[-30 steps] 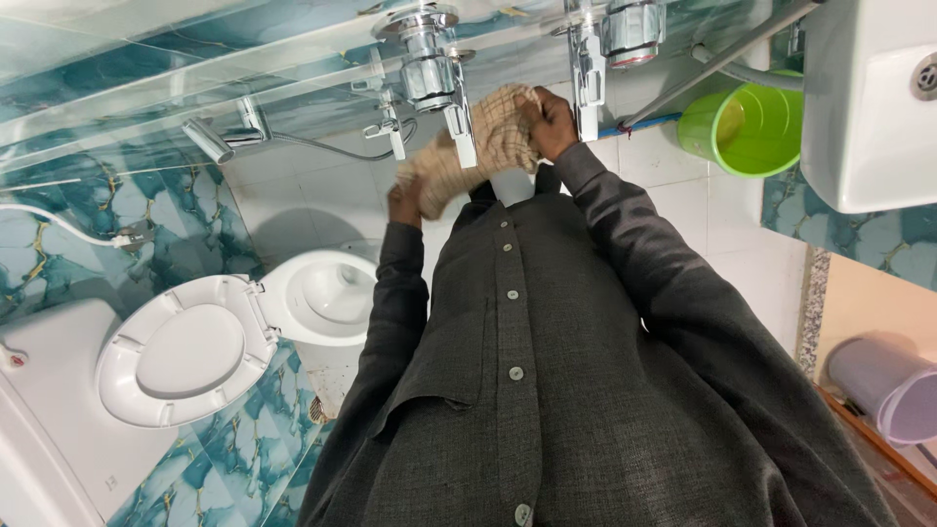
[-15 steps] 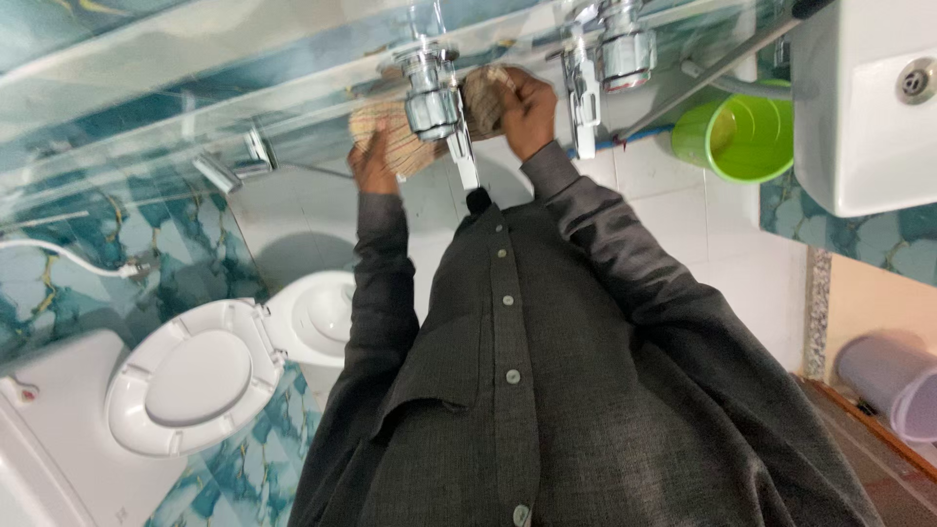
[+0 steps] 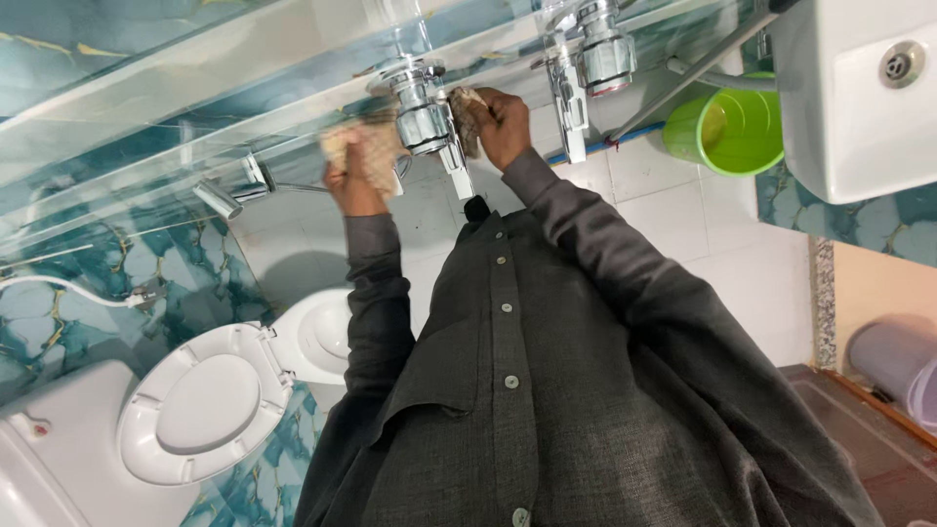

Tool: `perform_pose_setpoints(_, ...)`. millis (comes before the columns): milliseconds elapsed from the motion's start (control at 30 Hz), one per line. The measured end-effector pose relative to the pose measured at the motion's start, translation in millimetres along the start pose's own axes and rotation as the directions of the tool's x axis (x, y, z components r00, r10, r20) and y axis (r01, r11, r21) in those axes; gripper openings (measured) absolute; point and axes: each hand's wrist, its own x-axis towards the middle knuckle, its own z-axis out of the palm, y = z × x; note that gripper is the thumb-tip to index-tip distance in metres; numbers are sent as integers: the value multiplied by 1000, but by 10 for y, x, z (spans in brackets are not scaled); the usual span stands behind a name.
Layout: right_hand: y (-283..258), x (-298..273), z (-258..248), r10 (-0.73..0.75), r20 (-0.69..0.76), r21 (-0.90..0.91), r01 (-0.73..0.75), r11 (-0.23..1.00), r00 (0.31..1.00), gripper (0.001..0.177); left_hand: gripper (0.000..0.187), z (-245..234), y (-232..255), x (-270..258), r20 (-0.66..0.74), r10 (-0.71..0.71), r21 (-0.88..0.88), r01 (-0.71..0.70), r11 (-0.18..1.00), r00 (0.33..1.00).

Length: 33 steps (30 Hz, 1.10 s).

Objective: The person wipes the chrome fixtures and pipes under a sink using a small cloth, moving the cloth over the different metallic surfaces.

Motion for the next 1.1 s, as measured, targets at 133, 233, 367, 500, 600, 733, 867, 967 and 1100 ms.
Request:
perform_pose_setpoints(133,-405,-20,-262,-112,37,152,106,983,993,17,19,-204,-961,-60,76,-121,-47,125,991,990)
perform_pose_setpoints(233,-609,3,-259,-103,60,342,77,937,993,20,17,-202,-1379,35,117,-28,-92,39,995,993)
perform_pose_setpoints(367,-497,-161,16,-165,212,165,131,978,963,35,23,-159,-1222,-30,227,-65,-31,74,997,972)
perform_pose_setpoints(500,-485,-190,-22,-258,245,8,264,964,935,46,45,-81,-1021,24,420,36,176,-121,977,907)
perform_pose_setpoints(600,-585,-274,-71,-245,237,-68,268,961,940,43,38,-85,-1042,-100,380,-198,198,130,972,903)
perform_pose_setpoints(733,-646,-269,-9,-93,165,-116,113,987,982,42,35,-85,-1148,-57,445,36,350,-211,913,895)
perform_pose_setpoints(867,-734,-469,-9,-171,114,-72,180,981,979,47,20,-47,-1092,-9,422,-36,432,-166,886,906)
perform_pose_setpoints(967,-657,-526,-29,-198,138,-91,211,973,971,50,18,-51,-1000,101,541,134,469,-430,772,830)
perform_pose_setpoints(1100,-436,-479,5,-145,107,-98,156,983,984,50,23,-105,-1163,-55,253,-260,709,4,705,932)
